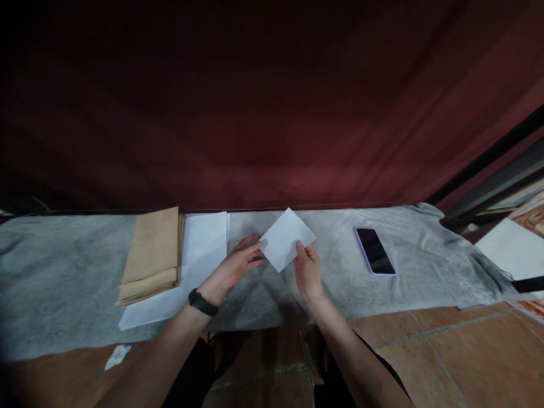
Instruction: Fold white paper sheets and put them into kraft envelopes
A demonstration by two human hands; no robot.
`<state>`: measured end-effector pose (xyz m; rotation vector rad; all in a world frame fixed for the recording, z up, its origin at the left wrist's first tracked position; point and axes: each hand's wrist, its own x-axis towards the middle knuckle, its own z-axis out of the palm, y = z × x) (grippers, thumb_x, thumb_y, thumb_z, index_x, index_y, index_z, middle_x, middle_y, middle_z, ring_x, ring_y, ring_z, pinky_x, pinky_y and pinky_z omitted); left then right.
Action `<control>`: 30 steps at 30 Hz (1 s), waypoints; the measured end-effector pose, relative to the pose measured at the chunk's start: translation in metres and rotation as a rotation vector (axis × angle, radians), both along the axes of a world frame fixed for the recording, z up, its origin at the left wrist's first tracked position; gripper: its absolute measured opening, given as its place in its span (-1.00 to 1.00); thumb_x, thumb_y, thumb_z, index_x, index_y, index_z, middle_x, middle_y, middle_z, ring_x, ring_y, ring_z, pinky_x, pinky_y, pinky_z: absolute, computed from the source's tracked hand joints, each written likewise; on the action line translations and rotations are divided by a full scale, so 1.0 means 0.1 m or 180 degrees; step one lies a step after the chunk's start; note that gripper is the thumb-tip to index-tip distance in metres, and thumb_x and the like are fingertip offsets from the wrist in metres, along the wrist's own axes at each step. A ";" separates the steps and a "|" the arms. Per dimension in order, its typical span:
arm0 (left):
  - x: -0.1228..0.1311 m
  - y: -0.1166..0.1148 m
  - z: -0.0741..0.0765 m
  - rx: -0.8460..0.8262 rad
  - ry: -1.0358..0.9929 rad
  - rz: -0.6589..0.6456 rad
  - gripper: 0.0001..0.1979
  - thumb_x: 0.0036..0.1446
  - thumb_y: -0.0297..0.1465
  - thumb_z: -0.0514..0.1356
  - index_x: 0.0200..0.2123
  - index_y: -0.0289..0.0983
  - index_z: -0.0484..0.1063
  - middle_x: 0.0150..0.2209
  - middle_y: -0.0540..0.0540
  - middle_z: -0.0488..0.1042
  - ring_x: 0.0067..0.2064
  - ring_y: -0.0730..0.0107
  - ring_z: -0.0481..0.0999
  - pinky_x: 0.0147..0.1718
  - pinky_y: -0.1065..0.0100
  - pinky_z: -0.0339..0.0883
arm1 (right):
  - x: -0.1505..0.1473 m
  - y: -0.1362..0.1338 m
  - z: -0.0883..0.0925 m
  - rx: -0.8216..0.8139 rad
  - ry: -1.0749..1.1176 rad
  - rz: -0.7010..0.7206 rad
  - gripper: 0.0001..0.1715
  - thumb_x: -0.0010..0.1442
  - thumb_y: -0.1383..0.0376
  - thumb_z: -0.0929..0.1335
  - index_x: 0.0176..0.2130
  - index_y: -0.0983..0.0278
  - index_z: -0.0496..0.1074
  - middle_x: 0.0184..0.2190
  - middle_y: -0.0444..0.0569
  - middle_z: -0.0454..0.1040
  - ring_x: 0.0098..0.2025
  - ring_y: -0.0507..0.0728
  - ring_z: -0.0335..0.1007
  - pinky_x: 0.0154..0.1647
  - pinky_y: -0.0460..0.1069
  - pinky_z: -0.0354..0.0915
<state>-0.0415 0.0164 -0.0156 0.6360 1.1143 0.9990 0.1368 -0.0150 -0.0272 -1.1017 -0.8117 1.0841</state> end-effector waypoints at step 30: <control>0.18 -0.42 -0.57 0.2699 0.5194 -0.1213 -0.29 0.38 -0.06 -0.10 0.39 -0.42 0.01 0.41 -0.34 0.03 0.44 0.08 -0.02 0.37 0.00 -0.08 | 0.31 0.11 -0.50 -0.0166 -0.3486 0.0590 -0.44 0.15 0.31 0.26 0.13 0.24 0.43 -0.36 -0.07 0.56 -0.38 0.13 0.46 -0.22 0.03 0.41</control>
